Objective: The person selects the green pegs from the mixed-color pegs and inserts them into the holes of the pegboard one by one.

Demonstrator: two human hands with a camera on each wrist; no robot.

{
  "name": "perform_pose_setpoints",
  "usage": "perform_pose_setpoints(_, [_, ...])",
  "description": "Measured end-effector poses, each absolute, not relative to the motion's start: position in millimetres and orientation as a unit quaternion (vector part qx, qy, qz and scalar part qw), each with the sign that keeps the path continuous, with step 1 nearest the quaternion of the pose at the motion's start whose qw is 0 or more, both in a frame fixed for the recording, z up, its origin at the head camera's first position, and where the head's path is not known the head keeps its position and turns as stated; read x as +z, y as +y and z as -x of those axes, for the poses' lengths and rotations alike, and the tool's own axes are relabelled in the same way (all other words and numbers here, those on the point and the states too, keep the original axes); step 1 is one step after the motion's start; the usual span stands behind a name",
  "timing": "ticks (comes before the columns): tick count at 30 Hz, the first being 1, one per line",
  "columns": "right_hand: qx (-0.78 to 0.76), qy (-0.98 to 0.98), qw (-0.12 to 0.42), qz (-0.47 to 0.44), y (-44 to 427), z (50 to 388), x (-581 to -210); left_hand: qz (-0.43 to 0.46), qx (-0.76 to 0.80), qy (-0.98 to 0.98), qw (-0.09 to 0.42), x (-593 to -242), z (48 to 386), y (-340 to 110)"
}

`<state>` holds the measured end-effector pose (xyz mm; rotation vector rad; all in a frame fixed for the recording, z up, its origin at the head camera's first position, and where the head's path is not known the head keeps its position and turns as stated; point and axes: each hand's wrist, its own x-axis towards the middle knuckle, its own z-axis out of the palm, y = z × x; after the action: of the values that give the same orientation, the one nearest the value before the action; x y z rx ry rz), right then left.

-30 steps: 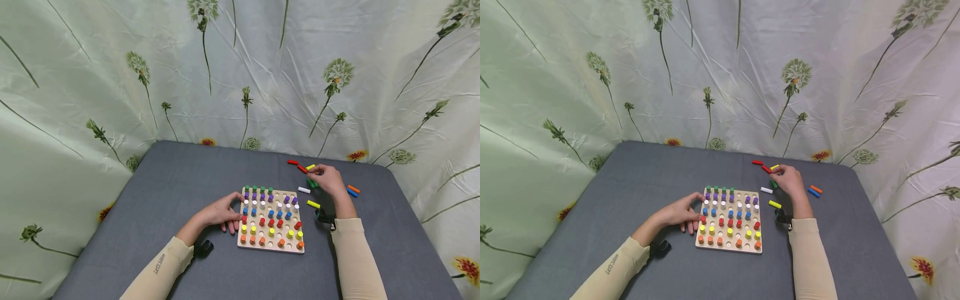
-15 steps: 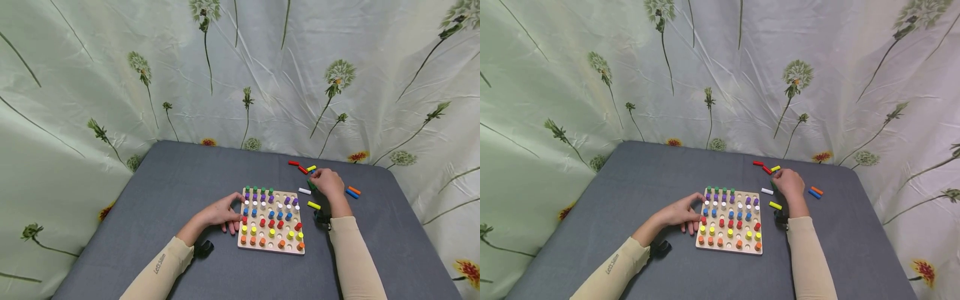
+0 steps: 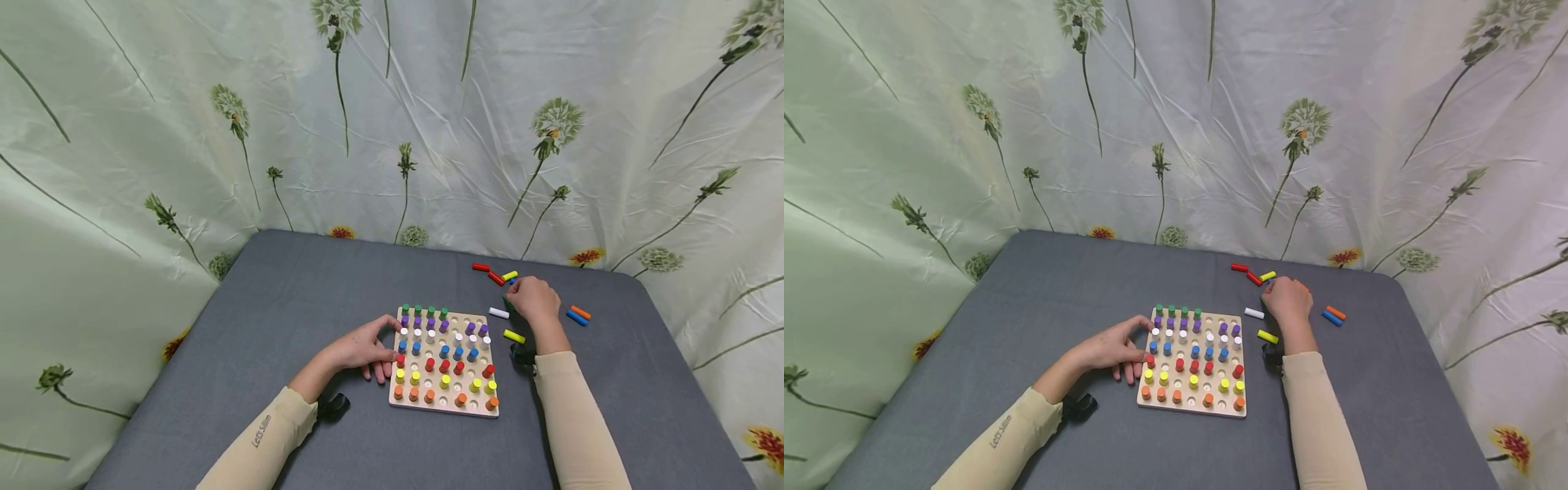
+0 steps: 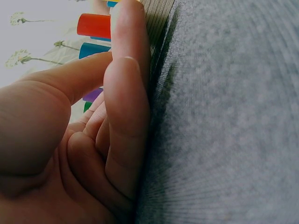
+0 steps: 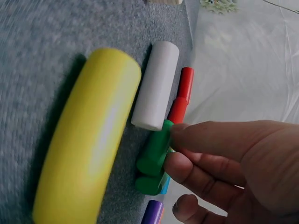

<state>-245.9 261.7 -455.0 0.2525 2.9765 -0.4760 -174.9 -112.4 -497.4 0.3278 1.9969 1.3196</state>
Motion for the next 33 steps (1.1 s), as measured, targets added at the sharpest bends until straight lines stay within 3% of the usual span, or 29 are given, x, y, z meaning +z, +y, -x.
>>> perform_pose_setpoints(23, [-0.117,0.988,0.084,-0.057,249.3,247.5,-453.3,-0.126,0.514,0.773,0.35,-497.1,173.0,-112.1])
perform_pose_setpoints(33, [-0.207,0.977,0.02,-0.042,246.3,240.1,-452.0,-0.127,0.516,0.772,0.35,-496.5,172.7,-111.7])
